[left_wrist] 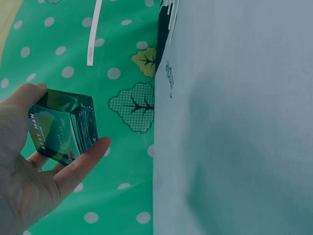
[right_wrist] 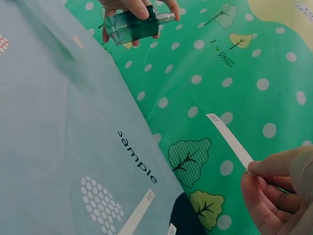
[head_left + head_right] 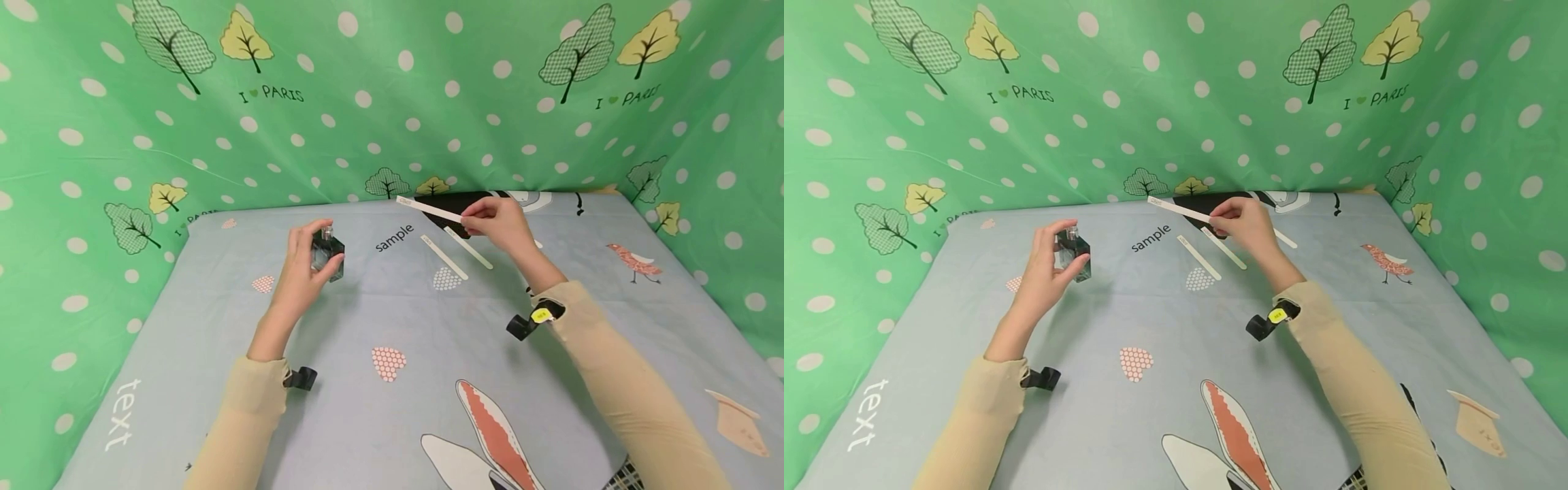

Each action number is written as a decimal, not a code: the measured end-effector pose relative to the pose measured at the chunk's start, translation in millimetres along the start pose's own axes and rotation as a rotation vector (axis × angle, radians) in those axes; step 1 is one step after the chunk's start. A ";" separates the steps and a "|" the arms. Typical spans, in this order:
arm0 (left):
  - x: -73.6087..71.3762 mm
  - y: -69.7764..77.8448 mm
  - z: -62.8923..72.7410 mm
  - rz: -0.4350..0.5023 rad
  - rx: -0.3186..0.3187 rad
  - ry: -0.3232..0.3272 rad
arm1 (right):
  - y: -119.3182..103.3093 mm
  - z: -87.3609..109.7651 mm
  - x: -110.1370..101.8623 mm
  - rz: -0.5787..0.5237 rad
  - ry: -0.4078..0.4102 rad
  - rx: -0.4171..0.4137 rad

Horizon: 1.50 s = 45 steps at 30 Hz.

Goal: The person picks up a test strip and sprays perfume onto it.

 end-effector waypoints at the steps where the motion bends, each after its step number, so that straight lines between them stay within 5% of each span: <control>1: 0.0 -0.4 0.1 -0.001 0.001 0.000 | 0.4 0.5 -2.0 -0.004 0.006 0.002; 9: -0.5 -3.8 0.6 -0.027 0.026 0.022 | 8.7 1.1 -18.8 -0.016 0.048 0.014; 32: -3.5 -13.2 5.7 0.025 -0.035 -0.006 | 36.0 2.4 -62.2 -0.116 0.092 0.071; 45: -6.1 -11.8 5.1 0.003 0.010 0.014 | 66.7 6.0 -98.7 -0.097 0.183 0.123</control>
Point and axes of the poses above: each hand's wrist, its own z-axis away from the middle knuckle, its own x-axis out of the palm, y = z × x, the point moved 8 cm from there along -z, towards the middle knuckle, and after that the axes turned 12 degrees about -z, right-handed, at the moved point
